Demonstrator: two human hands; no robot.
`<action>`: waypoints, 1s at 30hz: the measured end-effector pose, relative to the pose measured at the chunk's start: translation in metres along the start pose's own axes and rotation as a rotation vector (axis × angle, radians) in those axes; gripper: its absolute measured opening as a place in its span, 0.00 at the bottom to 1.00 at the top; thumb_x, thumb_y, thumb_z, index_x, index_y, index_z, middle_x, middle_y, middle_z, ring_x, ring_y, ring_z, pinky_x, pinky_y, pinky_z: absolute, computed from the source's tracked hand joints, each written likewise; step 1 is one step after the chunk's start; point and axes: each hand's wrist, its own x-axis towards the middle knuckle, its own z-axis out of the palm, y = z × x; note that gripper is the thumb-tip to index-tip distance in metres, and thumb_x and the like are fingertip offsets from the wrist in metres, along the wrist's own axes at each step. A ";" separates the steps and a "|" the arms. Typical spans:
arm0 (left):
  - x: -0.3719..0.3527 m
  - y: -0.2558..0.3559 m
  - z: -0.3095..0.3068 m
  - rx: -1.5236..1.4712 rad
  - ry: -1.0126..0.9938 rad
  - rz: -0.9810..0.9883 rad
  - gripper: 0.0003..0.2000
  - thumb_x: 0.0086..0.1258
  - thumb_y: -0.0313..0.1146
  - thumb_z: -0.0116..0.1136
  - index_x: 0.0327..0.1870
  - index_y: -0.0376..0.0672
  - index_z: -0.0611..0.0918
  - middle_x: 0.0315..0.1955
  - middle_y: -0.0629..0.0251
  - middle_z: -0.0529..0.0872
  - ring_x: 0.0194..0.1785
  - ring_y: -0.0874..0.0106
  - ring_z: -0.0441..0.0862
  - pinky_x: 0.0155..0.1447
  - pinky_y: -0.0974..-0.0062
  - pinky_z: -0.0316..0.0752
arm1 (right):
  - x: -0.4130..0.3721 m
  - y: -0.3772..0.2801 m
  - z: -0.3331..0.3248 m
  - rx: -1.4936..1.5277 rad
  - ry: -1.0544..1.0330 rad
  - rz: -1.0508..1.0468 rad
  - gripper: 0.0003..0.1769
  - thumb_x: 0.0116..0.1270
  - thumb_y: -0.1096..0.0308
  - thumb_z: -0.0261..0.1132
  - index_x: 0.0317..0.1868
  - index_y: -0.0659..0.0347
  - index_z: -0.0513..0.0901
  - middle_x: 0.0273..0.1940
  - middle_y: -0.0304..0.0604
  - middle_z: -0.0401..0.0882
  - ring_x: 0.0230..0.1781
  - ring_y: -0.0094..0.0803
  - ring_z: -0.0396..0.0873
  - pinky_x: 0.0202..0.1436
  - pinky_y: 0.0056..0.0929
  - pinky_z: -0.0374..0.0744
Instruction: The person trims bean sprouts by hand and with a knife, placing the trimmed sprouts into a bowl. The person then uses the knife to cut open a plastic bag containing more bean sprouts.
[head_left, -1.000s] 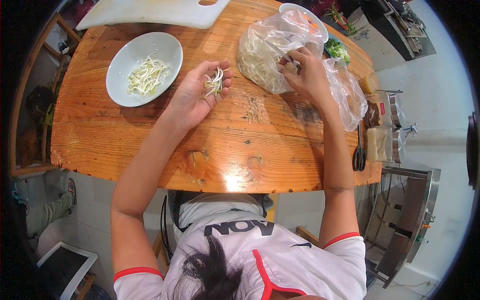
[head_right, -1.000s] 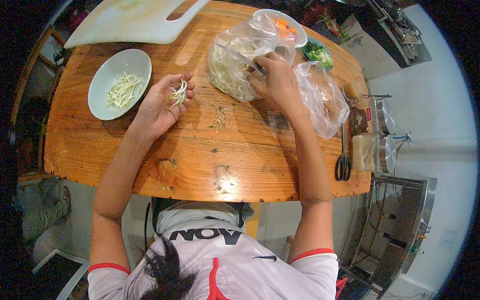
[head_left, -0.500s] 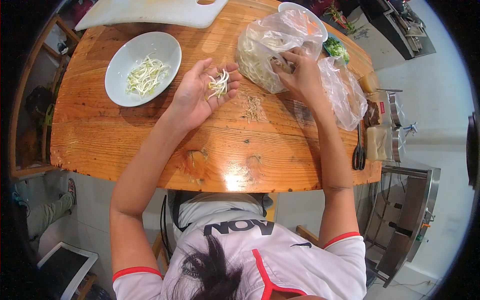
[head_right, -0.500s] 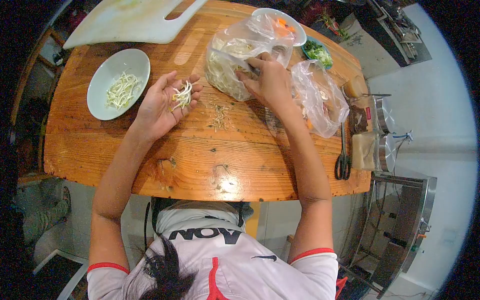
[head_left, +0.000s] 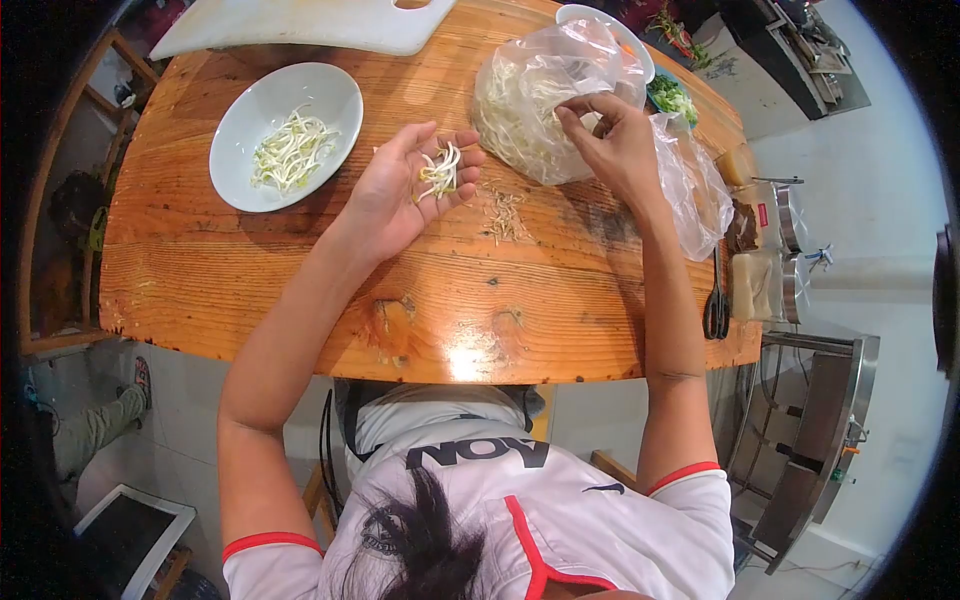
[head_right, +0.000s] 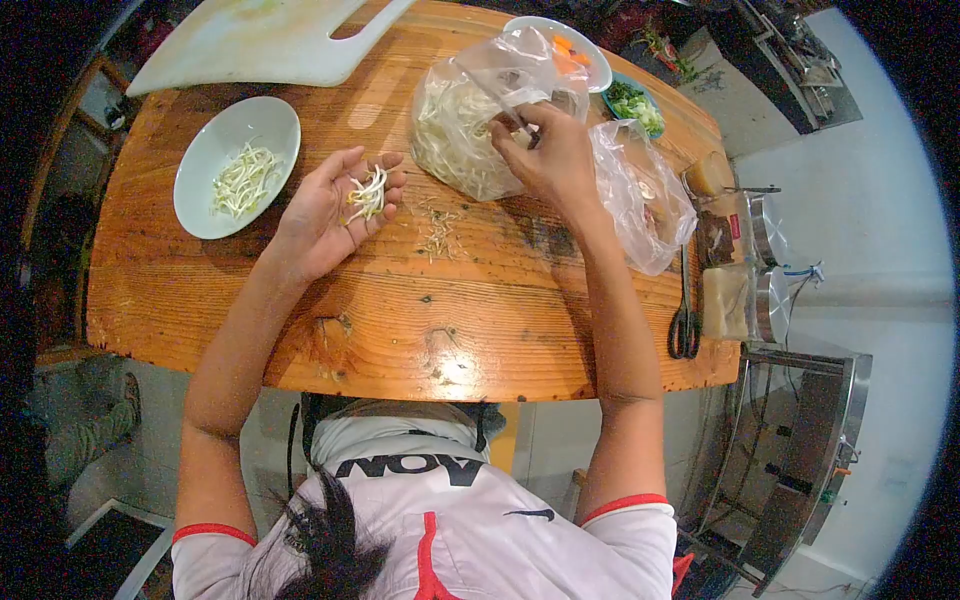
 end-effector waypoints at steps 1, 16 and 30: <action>0.000 0.000 0.001 -0.003 0.003 -0.002 0.20 0.76 0.42 0.37 0.55 0.34 0.72 0.38 0.59 0.82 0.39 0.72 0.81 0.45 0.77 0.80 | 0.000 0.004 0.001 -0.030 -0.001 -0.027 0.10 0.60 0.67 0.64 0.39 0.63 0.85 0.28 0.38 0.79 0.21 0.18 0.65 0.25 0.21 0.65; -0.002 -0.001 0.003 0.017 0.033 0.012 0.17 0.75 0.39 0.41 0.53 0.35 0.73 0.38 0.60 0.82 0.38 0.73 0.80 0.43 0.77 0.80 | 0.002 0.013 -0.006 -0.162 -0.061 -0.212 0.12 0.59 0.68 0.66 0.42 0.62 0.85 0.40 0.40 0.78 0.31 0.26 0.74 0.36 0.22 0.72; -0.004 0.001 0.007 0.056 0.036 0.039 0.16 0.73 0.38 0.46 0.53 0.35 0.73 0.37 0.62 0.82 0.38 0.75 0.81 0.42 0.79 0.80 | 0.000 0.005 0.000 -0.100 -0.084 -0.212 0.09 0.59 0.68 0.67 0.38 0.63 0.84 0.33 0.34 0.77 0.20 0.18 0.61 0.25 0.20 0.65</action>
